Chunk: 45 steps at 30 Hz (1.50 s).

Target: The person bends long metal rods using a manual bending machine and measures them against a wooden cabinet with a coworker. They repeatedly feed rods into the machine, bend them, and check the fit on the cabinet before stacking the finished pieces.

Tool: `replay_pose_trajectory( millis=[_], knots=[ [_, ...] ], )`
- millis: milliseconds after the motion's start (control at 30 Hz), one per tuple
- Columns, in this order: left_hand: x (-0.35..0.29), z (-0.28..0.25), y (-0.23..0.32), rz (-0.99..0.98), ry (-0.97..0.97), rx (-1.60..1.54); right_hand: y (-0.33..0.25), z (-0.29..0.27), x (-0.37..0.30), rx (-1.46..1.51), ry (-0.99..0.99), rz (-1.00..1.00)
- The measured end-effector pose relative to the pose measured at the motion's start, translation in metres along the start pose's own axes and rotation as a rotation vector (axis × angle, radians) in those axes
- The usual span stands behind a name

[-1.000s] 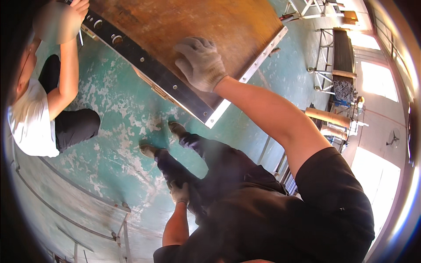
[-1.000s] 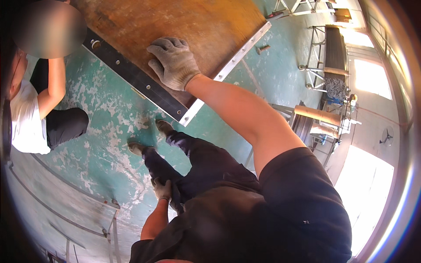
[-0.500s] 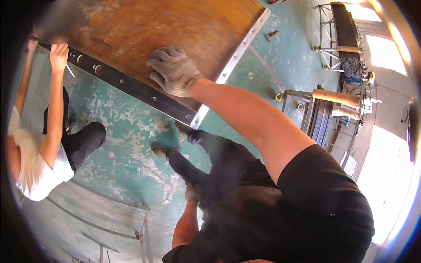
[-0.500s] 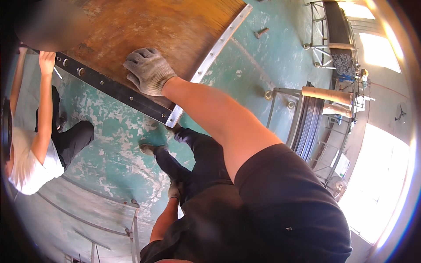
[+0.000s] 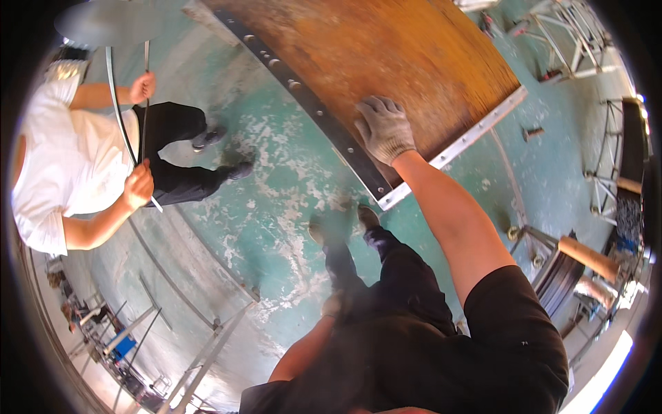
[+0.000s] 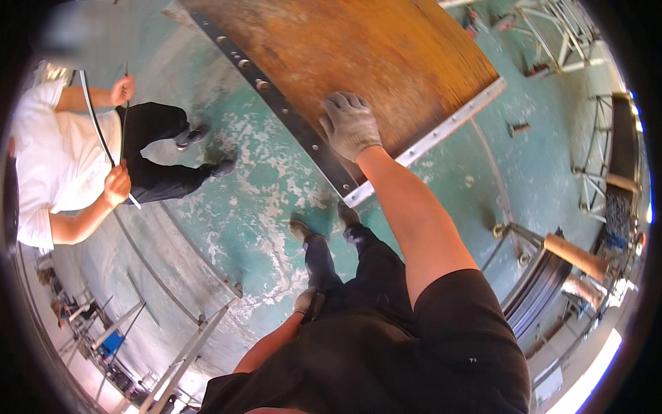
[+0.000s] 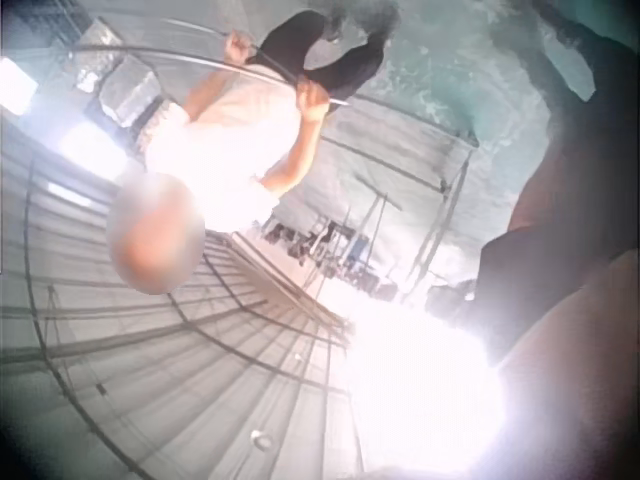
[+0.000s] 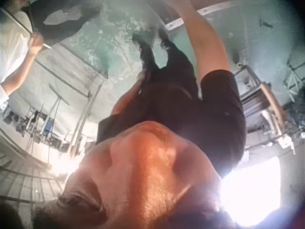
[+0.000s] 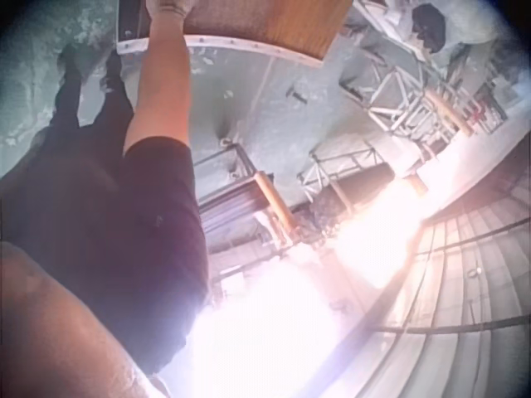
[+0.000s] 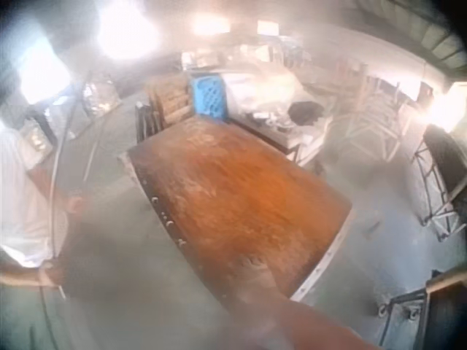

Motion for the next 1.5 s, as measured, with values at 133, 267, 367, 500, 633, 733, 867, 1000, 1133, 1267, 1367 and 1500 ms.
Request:
replay_pose_trajectory(
  millis=[133,267,367,500,633,733,867,1000,1133,1267,1367,1500],
  knots=[
    [0.006,0.009,-0.007,0.068,-0.021,0.043,-0.009,0.001,-0.001,0.057,-0.013,0.168],
    [-0.020,-0.027,0.014,0.035,0.091,-0.179,-0.089,0.005,-0.011,0.772,-0.303,0.401],
    [-0.043,-0.052,0.020,0.096,0.259,-0.201,-0.208,-0.063,0.005,1.452,-0.442,0.330],
    [-0.083,-0.102,0.032,-0.084,0.417,-0.441,-0.295,-0.167,-0.001,2.000,-0.555,0.088],
    [-0.120,-0.128,0.038,-0.003,0.741,-0.720,-0.308,-0.210,-0.030,1.945,-0.729,-0.266],
    [-0.151,-0.116,0.054,-0.012,0.803,-0.910,-0.303,-0.250,-0.044,1.832,-0.790,-0.410],
    [-0.142,-0.065,0.056,0.199,0.875,-0.639,-0.304,-0.299,-0.032,1.814,-0.745,-0.572],
    [-0.138,-0.018,0.041,0.225,0.865,-0.804,-0.305,-0.335,-0.022,1.830,-0.872,-0.501],
    [-0.155,0.013,0.025,0.181,0.889,-0.942,-0.310,-0.356,-0.014,1.846,-0.891,-0.494],
    [-0.175,0.055,-0.001,0.087,0.976,-1.164,-0.328,-0.365,-0.020,1.916,-0.896,-0.468],
    [-0.200,0.092,0.002,-0.080,0.924,-1.348,-0.339,-0.372,-0.030,2.042,-0.961,-0.381],
    [-0.217,0.111,0.005,-0.084,1.026,-1.581,-0.371,-0.363,-0.040,2.125,-1.181,-0.304]
  ],
)
Point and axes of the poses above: each hand's wrist, its own x-axis towards the middle knuckle, its own z-axis out of the palm, y = z × x, the point moved 7 cm from there along x, towards the middle knuckle, and after that the axes turned 12 degrees about -x, right-handed, at the moved point
